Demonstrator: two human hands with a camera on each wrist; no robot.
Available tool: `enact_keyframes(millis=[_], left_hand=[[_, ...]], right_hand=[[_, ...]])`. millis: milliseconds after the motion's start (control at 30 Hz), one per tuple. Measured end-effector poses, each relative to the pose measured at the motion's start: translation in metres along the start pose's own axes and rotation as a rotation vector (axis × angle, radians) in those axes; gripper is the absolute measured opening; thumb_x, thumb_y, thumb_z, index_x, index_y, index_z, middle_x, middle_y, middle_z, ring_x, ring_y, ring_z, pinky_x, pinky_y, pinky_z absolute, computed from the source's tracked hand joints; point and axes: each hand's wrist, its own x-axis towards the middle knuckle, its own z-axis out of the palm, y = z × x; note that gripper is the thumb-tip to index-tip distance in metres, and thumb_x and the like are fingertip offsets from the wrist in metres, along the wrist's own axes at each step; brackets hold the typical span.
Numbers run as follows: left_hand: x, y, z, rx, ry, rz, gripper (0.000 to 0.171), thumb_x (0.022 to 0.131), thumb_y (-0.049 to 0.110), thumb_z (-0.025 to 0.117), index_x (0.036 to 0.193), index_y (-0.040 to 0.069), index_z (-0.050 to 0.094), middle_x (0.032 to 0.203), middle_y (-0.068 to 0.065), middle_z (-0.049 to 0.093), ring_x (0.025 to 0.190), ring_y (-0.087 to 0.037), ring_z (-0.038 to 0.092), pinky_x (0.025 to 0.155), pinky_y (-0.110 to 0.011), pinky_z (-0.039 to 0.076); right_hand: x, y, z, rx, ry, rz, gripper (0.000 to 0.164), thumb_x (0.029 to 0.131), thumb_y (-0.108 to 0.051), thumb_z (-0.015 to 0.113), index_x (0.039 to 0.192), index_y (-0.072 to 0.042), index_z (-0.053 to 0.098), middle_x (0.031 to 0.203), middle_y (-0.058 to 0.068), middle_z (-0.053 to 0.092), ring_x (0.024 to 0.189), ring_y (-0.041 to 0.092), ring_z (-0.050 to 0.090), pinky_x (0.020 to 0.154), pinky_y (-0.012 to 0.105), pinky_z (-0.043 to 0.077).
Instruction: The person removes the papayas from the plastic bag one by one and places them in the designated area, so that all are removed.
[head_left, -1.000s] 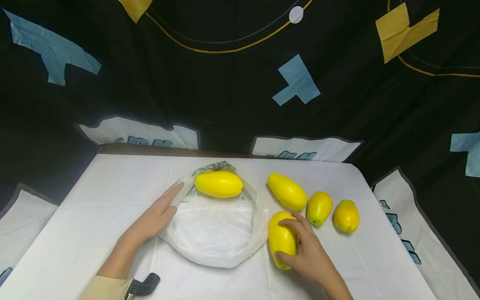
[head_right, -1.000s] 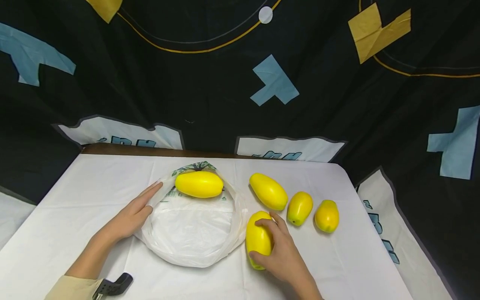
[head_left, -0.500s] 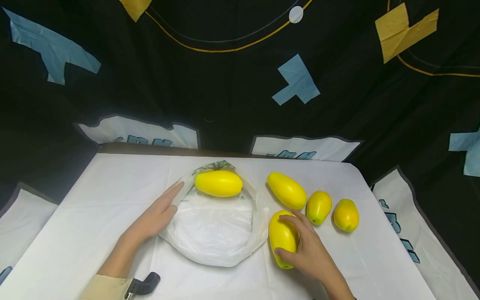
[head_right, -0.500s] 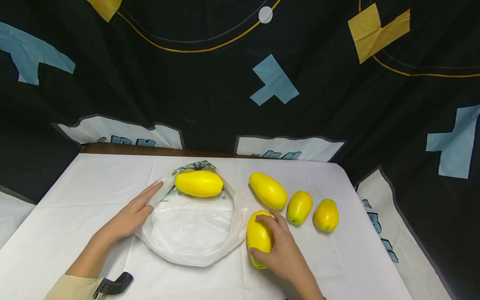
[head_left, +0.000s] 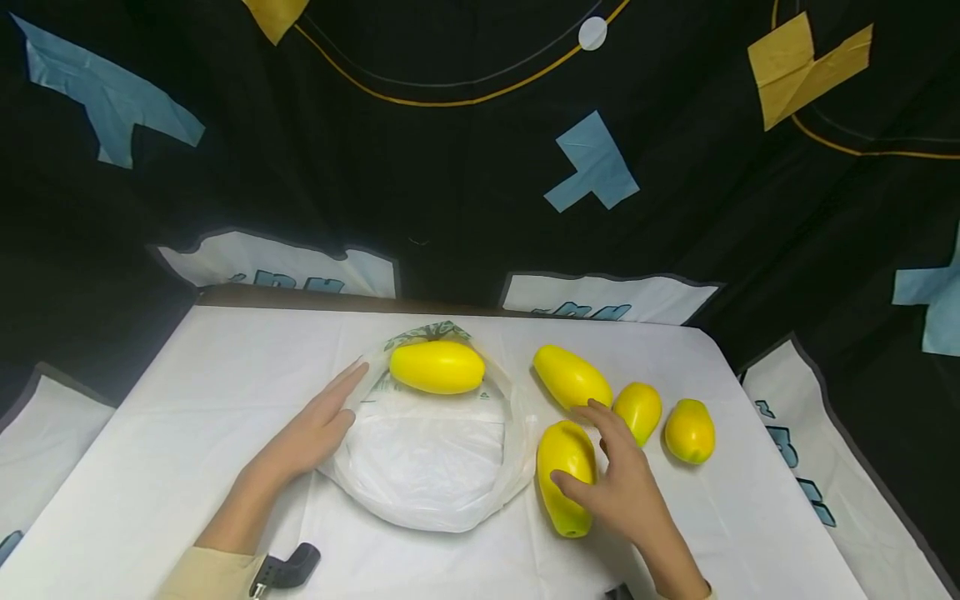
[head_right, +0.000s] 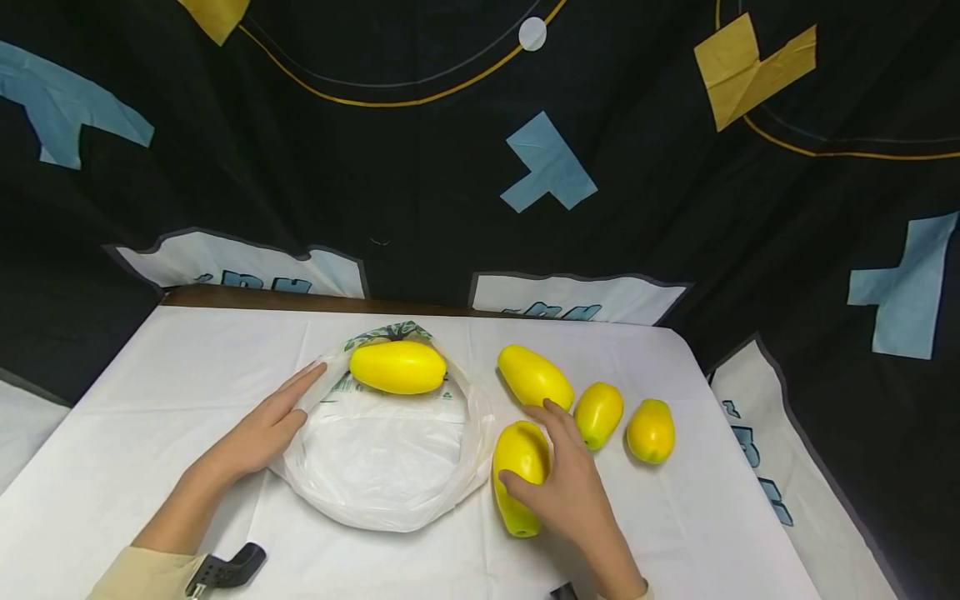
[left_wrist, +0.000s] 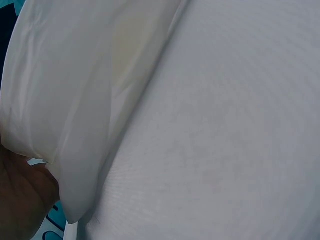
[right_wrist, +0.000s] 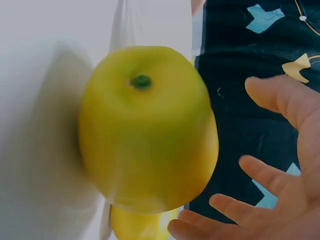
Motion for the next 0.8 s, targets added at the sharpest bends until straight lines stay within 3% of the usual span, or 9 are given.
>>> enact_keyframes(millis=[200,333,600,800], left_hand=[[0.0,0.0,0.0,0.002,0.002,0.004,0.061,0.098,0.003,0.036,0.156,0.009,0.02,0.162,-0.012,0.012,0.147,-0.035,0.009,0.117,-0.057,0.012],[0.0,0.0,0.0,0.001,0.0,0.001,0.061,0.098,0.003,0.035,0.156,0.009,0.02,0.162,-0.013,0.011,0.147,-0.036,0.009,0.116,-0.058,0.011],[0.0,0.0,-0.001,0.004,-0.003,-0.003,0.061,0.098,0.004,0.035,0.156,0.009,0.019,0.162,-0.013,0.011,0.147,-0.036,0.009,0.117,-0.057,0.011],[-0.001,0.0,-0.001,0.008,-0.004,-0.004,0.06,0.099,0.005,0.035,0.156,0.01,0.019,0.162,-0.013,0.011,0.147,-0.035,0.009,0.117,-0.057,0.011]], right_hand=[[0.01,-0.008,-0.002,0.011,0.093,-0.025,0.083,0.066,-0.02,0.09,0.138,-0.023,0.049,0.143,-0.003,0.046,0.129,0.018,0.044,0.099,0.051,0.047],[0.016,-0.016,-0.002,0.037,0.111,-0.04,0.085,0.064,-0.018,0.091,0.139,-0.022,0.05,0.145,-0.004,0.044,0.131,0.017,0.042,0.103,0.047,0.044],[0.029,-0.037,0.001,0.009,0.108,-0.021,0.086,0.064,-0.026,0.09,0.14,-0.03,0.049,0.153,-0.004,0.035,0.137,0.022,0.035,0.104,0.061,0.037],[0.041,-0.052,0.002,0.008,0.103,-0.078,0.086,0.064,-0.028,0.089,0.139,-0.033,0.048,0.154,-0.003,0.033,0.138,0.023,0.034,0.104,0.061,0.037]])
